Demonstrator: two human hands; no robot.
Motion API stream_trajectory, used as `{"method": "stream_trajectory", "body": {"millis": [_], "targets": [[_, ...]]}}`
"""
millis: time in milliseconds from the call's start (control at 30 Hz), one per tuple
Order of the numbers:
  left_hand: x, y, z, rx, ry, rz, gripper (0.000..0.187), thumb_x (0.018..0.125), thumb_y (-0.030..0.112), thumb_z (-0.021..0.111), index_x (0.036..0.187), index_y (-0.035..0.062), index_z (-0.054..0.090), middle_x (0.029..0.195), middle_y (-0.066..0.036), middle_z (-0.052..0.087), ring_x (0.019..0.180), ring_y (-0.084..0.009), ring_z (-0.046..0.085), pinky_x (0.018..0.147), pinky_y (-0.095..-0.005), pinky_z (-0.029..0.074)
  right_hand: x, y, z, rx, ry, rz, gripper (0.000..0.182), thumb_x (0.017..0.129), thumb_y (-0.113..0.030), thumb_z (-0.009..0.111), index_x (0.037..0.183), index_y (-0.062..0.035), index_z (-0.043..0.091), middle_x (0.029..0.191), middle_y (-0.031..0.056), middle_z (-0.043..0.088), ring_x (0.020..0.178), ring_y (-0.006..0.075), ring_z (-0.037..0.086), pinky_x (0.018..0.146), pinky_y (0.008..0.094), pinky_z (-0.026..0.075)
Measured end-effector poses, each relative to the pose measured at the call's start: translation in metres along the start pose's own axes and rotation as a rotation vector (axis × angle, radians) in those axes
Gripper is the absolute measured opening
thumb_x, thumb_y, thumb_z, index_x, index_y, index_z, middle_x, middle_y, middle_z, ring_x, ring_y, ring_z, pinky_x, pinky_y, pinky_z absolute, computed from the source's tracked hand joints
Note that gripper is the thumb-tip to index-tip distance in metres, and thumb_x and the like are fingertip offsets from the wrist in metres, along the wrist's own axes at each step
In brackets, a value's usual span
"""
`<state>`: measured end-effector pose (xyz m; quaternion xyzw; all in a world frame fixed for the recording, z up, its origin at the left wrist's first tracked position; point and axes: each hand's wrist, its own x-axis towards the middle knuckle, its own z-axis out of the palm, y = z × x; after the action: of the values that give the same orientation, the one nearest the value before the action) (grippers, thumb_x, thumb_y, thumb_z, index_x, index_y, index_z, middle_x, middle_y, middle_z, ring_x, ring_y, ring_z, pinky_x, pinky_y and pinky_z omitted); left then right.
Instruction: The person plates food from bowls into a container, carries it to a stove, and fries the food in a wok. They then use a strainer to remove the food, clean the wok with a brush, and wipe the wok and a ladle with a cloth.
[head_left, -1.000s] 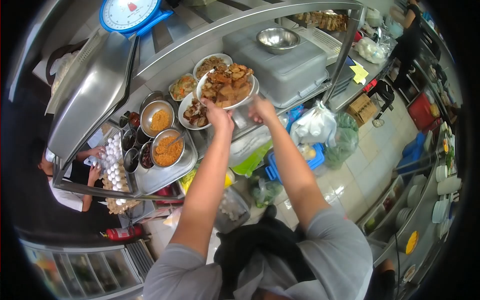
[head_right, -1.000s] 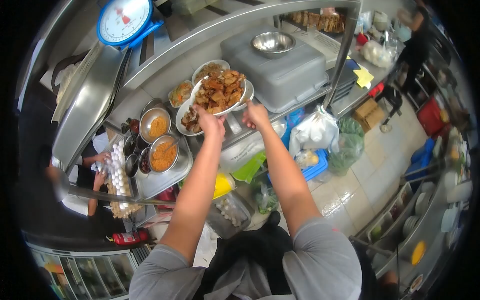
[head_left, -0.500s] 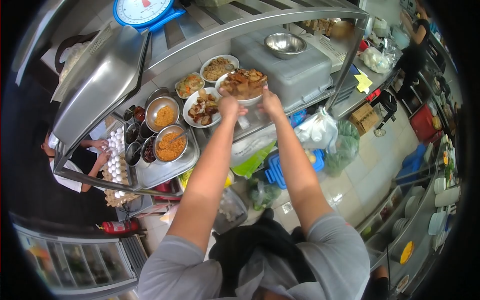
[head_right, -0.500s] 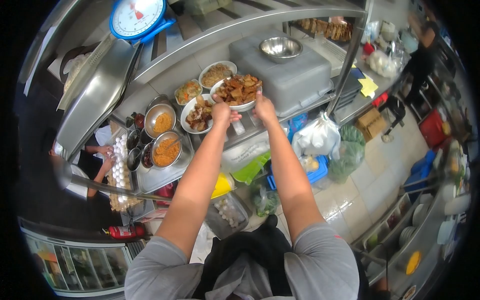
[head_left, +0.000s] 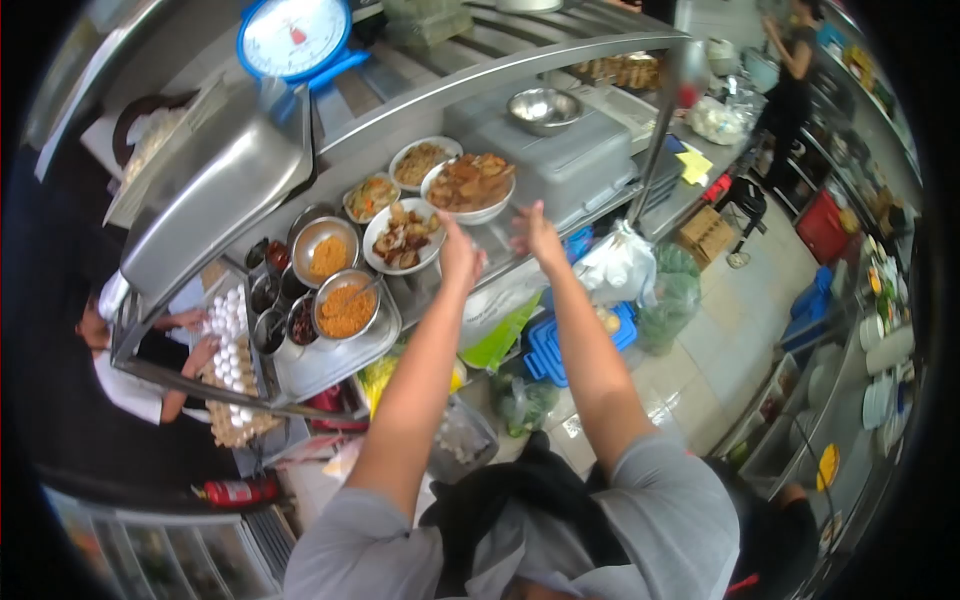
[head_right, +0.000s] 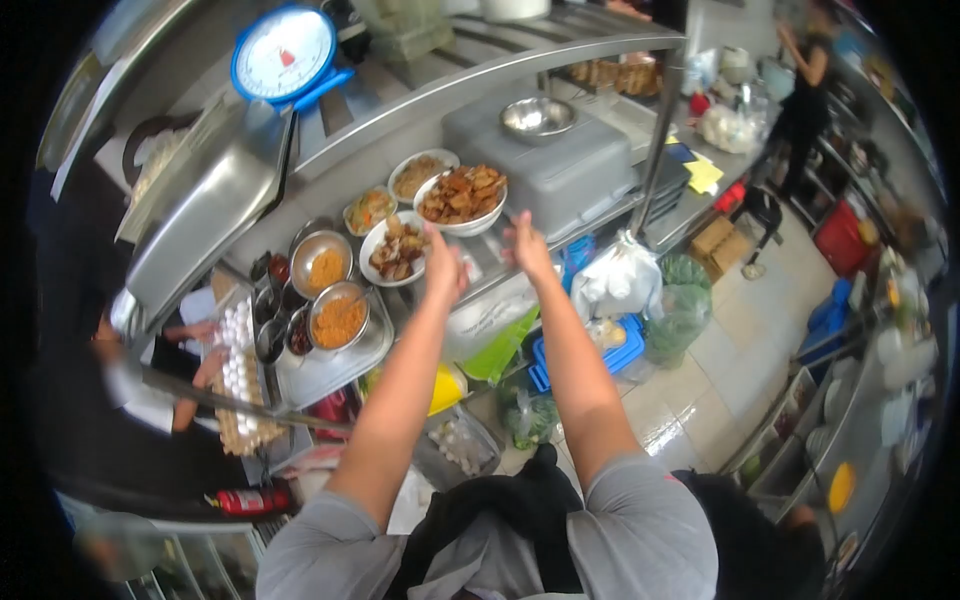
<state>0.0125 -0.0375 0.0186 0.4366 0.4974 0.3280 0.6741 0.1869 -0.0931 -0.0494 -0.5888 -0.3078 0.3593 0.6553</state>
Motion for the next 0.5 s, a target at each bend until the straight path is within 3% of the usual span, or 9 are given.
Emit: {"method": "stream_trajectory", "body": {"millis": [67,133,233,400,500], "targets": [[-0.049,-0.039,-0.006,0.008,-0.130,-0.044,0.103,0.091,0.088,0.026,0.130,-0.0026,0.056,0.054,-0.006,0.053,0.038,-0.0128,0.044,0.034,-0.0274,0.029,-0.036,0.013,-0.008,0.118,0.045,-0.033,0.090,0.102,-0.073,0.029,0.145,0.0028,0.053,0.120,0.0172,0.070,0.075,0.0216,0.071,0.063,0.0308,0.056],[-0.097,-0.095,-0.026,0.238,-0.312,-0.020,0.098,0.094,0.086,0.026,0.122,0.0000,0.064,0.055,-0.005,0.055,0.035,-0.0120,0.040,0.034,-0.0268,0.029,-0.092,0.009,-0.017,0.136,0.053,0.008,0.090,0.102,-0.073,0.027,0.138,0.0036,0.058,0.114,0.0161,0.072,0.075,0.0207,0.070,0.064,0.0310,0.056],[-0.158,-0.160,-0.084,0.545,-0.790,-0.106,0.082,0.101,0.074,0.033,0.114,0.0001,0.066,0.058,-0.005,0.057,0.035,-0.0114,0.042,0.036,-0.0276,0.032,-0.176,0.018,-0.028,0.135,0.046,0.105,0.089,0.103,-0.072,0.026,0.132,0.0034,0.062,0.110,0.0153,0.073,0.075,0.0205,0.070,0.066,0.0318,0.056],[-0.215,-0.241,-0.202,0.778,-1.055,-0.157,0.056,0.106,0.053,0.049,0.112,-0.0005,0.065,0.067,-0.005,0.061,0.040,-0.0123,0.052,0.038,-0.0284,0.039,-0.318,0.052,-0.020,0.054,0.234,0.200,0.086,0.104,-0.070,0.027,0.128,0.0036,0.064,0.109,0.0153,0.073,0.076,0.0209,0.071,0.067,0.0329,0.056],[-0.230,-0.269,-0.272,0.805,-1.165,-0.249,0.056,0.106,0.052,0.050,0.121,-0.0015,0.062,0.078,-0.008,0.066,0.047,-0.0140,0.058,0.044,-0.0289,0.045,-0.408,0.077,0.013,0.010,0.331,0.221,0.085,0.104,-0.071,0.027,0.131,0.0019,0.063,0.108,0.0148,0.074,0.078,0.0221,0.072,0.068,0.0341,0.059]]}}
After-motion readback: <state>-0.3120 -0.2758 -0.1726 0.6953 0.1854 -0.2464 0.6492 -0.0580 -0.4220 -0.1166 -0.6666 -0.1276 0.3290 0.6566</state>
